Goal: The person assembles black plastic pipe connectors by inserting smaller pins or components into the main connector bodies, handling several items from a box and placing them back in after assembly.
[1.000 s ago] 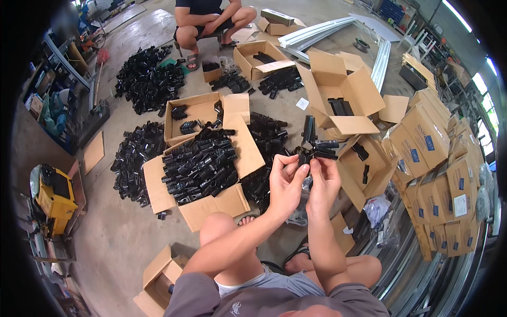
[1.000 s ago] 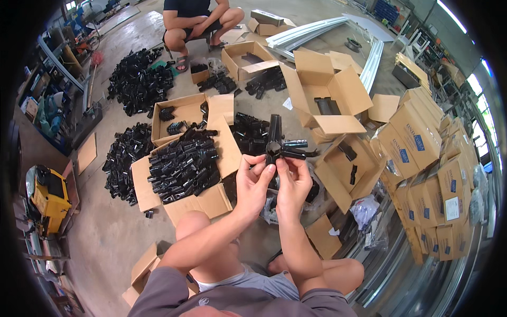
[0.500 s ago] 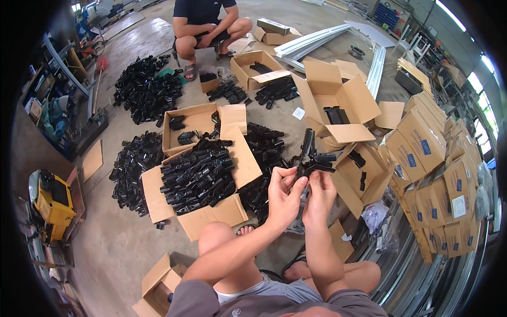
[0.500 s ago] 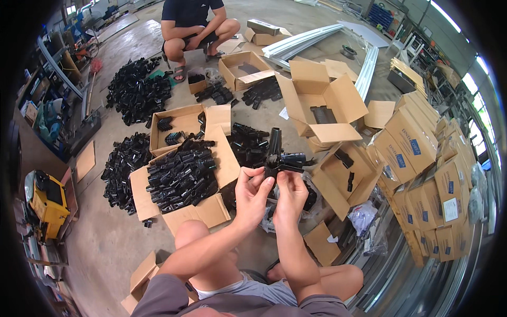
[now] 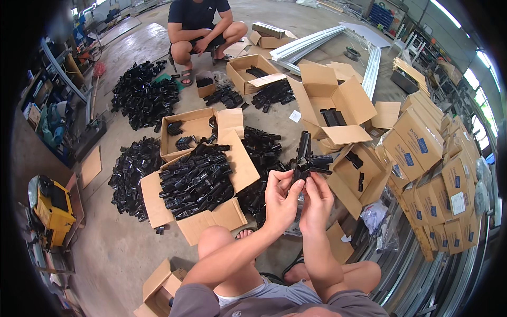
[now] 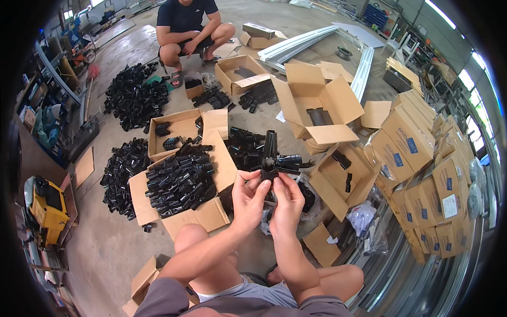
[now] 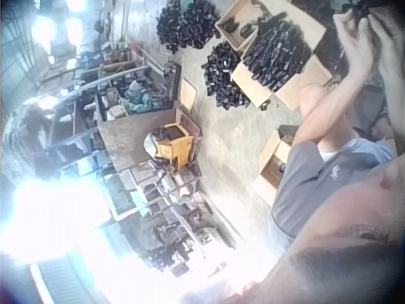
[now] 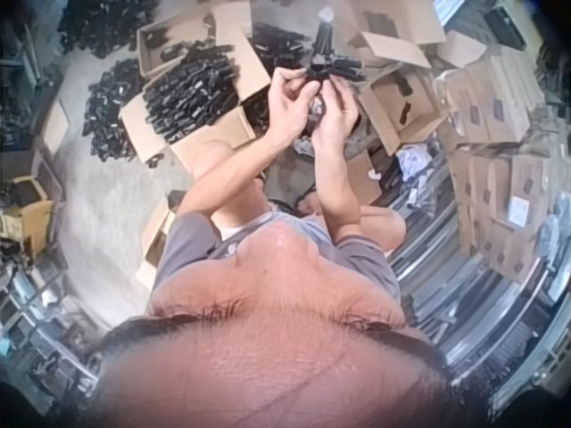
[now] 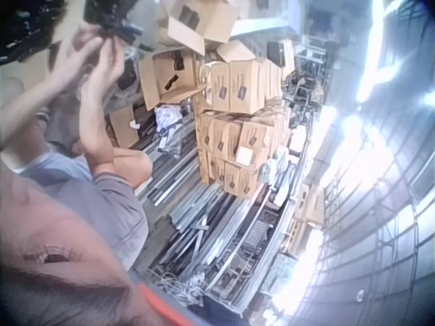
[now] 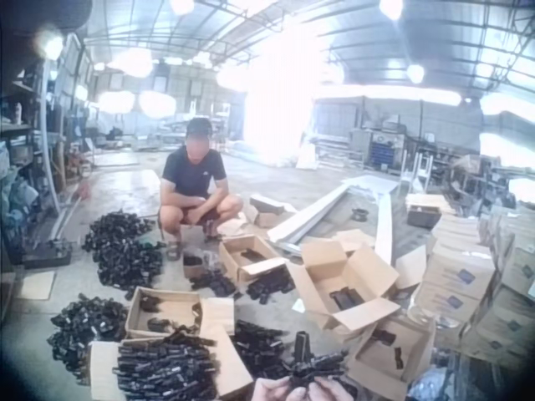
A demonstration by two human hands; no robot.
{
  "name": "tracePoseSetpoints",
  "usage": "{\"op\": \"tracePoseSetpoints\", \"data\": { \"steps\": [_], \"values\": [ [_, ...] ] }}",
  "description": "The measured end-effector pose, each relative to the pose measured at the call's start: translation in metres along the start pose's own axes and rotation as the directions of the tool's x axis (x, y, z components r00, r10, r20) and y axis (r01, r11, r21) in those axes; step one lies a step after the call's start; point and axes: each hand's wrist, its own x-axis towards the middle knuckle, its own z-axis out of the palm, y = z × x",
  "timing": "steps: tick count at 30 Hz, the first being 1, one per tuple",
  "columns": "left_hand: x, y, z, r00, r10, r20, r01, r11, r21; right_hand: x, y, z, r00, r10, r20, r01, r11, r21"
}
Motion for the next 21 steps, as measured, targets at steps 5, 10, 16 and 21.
{"op": "tracePoseSetpoints", "data": {
  "steps": [5,10,16,21],
  "values": [
    [-0.001,0.005,0.003,1.000,0.005,0.008,-0.005,1.000,0.007,0.006,0.000,-0.006,0.998,0.057,0.010,-0.057,0.998,-0.020],
    [-0.001,0.000,-0.001,1.000,0.019,0.013,-0.020,0.999,0.045,0.000,-0.003,-0.003,0.999,0.044,0.017,-0.045,0.997,0.057],
    [-0.001,0.000,-0.002,1.000,0.018,0.017,-0.018,1.000,0.018,0.005,0.001,-0.003,0.999,0.033,0.028,-0.034,0.999,0.010],
    [0.000,-0.002,-0.004,0.999,0.047,0.016,-0.048,0.996,0.077,0.003,0.001,-0.007,0.998,0.058,0.014,-0.059,0.996,0.061]
  ]
}}
